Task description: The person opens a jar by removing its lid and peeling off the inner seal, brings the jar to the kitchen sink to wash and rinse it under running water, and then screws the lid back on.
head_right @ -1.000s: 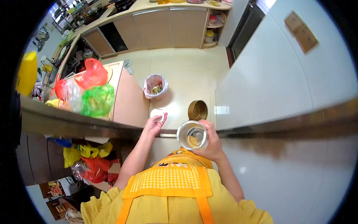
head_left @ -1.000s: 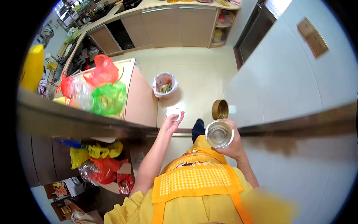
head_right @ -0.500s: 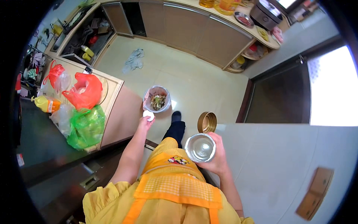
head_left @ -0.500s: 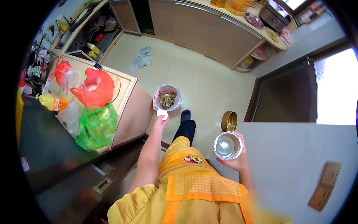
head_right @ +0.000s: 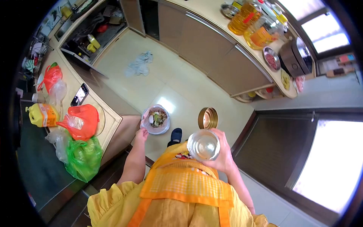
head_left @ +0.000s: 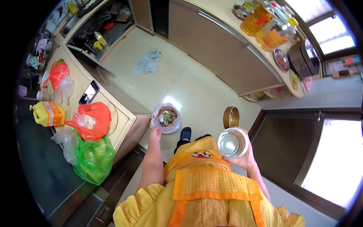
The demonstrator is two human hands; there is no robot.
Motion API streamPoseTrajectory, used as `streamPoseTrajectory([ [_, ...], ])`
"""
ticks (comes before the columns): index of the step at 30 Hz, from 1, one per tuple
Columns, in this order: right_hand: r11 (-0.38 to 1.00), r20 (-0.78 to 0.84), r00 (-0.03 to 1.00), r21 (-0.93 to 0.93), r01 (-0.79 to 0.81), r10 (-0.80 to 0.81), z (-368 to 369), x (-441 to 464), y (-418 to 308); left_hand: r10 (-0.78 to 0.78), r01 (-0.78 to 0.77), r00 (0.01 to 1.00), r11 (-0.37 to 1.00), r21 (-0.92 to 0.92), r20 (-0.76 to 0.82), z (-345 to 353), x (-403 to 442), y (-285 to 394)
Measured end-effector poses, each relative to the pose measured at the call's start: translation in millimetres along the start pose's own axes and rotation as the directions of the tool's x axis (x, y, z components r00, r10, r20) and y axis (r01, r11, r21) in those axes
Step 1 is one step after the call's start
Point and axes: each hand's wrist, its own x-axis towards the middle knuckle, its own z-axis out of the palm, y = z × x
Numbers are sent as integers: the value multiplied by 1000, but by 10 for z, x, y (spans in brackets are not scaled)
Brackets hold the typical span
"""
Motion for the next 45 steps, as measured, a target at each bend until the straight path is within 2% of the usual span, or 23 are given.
streamPoseTrajectory([
  [3, 998, 82, 995, -19, 61, -59, -146, 522, 7, -13, 16, 999, 995, -95, 32, 89, -114, 73],
  [6, 995, 170, 980, 6, 100, -100, -274, 1066, 86, -4, 4, 1000, 1000, -29, 22, 72, 4, 41],
  [8, 987, 200, 967, 39, 154, -158, -353, 1469, 144, 65, -65, 997, 998, -3, -31, 237, -265, 141],
  [10, 970, 224, 944, 41, 238, -241, -441, 1918, 142, -18, 16, 985, 1000, -10, -173, 455, -390, 258],
  [13, 952, 255, 917, 90, 293, -307, -589, 2635, 150, 47, -28, 966, 996, 79, -255, 681, -262, 306],
  [14, 939, 264, 901, 119, 323, -344, -629, 2904, 234, 136, -109, 960, 986, 124, -245, 746, -77, 213],
  [16, 935, 325, 879, 183, 303, -348, -718, 3356, 227, 349, -275, 890, 924, 268, -292, 1132, -526, 372],
  [18, 939, 401, 850, 189, 289, -342, -761, 3835, 196, 341, -279, 901, 928, 245, -267, 1554, -736, 732],
  [19, 940, 443, 829, 173, 295, -342, -758, 4081, 177, 243, -214, 948, 965, 154, -206, 1663, -729, 861],
  [21, 899, 526, 735, 160, 408, -428, -629, 4590, 97, 284, -280, 957, 957, -71, 57, 1801, -449, 974],
  [23, 870, 606, 646, 176, 461, -465, -448, 4954, 12, 336, -322, 940, 931, -174, 57, 2313, -1025, 1525],
  [25, 849, 669, 559, 220, 480, -490, -181, 5283, -143, 432, -385, 896, 872, -303, 104, 2680, -1445, 2080],
  [27, 822, 709, 478, 262, 505, -519, 84, 5505, -371, 566, -383, 788, 759, -527, 242, 2900, -1625, 2553],
  [31, 763, 743, 354, 313, 565, -567, 597, 5961, -704, 707, -397, 596, 672, -625, 381, 3175, -1607, 3450],
  [34, 727, 729, 326, 333, 600, -602, 966, 6419, -953, 757, -384, 405, 650, -656, 513, 3313, -1407, 4183],
  [36, 753, 745, 326, 342, 563, -582, 1238, 6766, -1184, 741, -362, 402, 668, -650, 538, 3309, -1266, 4692],
  [38, 789, 781, 321, 327, 520, -535, 1490, 7031, -1380, 725, -360, 442, 683, -635, 528, 3296, -1207, 5140],
  [40, 760, 768, 285, 369, 534, -573, 1742, 7318, -1656, 725, -515, 353, 678, -524, 591, 3208, -1112, 5700],
  [42, 757, 773, 278, 363, 544, -570, 1912, 7534, -1903, 701, -323, 379, 712, -624, 604, 3205, -1069, 6040],
  [45, 749, 760, 286, 368, 551, -584, 2185, 7919, -2117, 687, -262, 342, 725, -637, 642, 3176, -839, 6570],
])
